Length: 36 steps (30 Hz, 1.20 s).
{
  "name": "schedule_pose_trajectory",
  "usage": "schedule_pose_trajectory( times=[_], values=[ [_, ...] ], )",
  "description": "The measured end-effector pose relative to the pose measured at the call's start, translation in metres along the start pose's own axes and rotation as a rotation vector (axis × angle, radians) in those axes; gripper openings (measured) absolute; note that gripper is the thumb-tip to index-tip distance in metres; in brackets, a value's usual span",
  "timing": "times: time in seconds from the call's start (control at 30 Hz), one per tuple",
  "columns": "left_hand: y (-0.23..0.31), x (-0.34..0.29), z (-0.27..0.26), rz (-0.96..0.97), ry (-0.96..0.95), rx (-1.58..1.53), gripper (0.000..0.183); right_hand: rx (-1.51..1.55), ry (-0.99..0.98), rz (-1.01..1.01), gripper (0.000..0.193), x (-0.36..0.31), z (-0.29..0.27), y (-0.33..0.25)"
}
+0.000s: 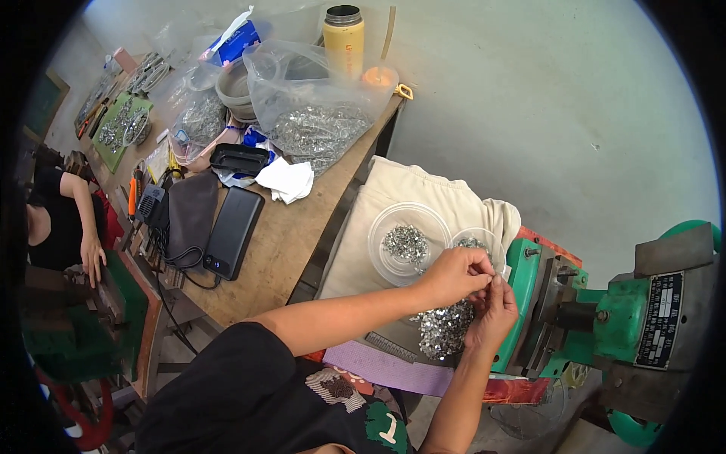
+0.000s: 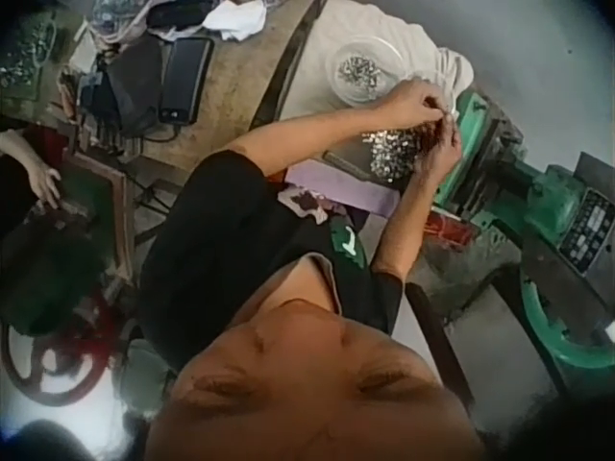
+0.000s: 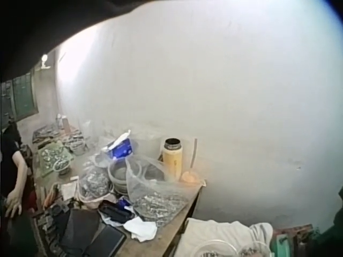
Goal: The person places small metal components onto a fabric strip, then secures them using a manual press machine.
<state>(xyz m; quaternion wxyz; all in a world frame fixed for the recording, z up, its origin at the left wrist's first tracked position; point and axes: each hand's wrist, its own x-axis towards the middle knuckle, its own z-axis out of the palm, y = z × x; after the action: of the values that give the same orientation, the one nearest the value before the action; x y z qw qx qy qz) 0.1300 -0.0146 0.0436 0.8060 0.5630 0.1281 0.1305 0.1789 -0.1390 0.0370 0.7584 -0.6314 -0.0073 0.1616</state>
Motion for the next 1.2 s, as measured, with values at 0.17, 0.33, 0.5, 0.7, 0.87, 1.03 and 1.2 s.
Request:
schedule_pose_trajectory(
  times=[0.17,0.33,0.5,0.7,0.87,1.03,1.2],
  values=[
    [-0.011,-0.004,-0.004,0.08,0.028,0.184,0.013,-0.08,0.044,0.023,0.017,0.005,-0.005,0.001],
    [-0.001,-0.011,-0.008,0.259,0.056,0.589,0.021,-0.412,0.074,-0.126,0.018,0.011,-0.005,-0.004],
    [0.011,-0.021,-0.019,0.324,0.028,0.73,0.025,-0.422,0.041,-0.119,0.017,0.016,-0.011,0.0],
    [0.025,-0.033,-0.029,0.366,-0.021,0.705,0.023,-0.383,0.038,-0.099,0.015,0.009,-0.018,0.004],
    [0.038,-0.077,-0.053,0.437,-0.011,0.697,0.018,-0.531,-0.055,-0.237,0.011,-0.024,-0.021,0.007],
    [0.027,-0.142,-0.081,0.299,0.04,0.709,0.013,-0.723,-0.376,-0.476,0.007,-0.081,-0.007,0.017],
    [0.001,-0.176,-0.095,0.166,-0.057,0.858,0.024,-1.026,-0.536,-0.703,0.014,-0.089,-0.013,0.041]
  ],
)
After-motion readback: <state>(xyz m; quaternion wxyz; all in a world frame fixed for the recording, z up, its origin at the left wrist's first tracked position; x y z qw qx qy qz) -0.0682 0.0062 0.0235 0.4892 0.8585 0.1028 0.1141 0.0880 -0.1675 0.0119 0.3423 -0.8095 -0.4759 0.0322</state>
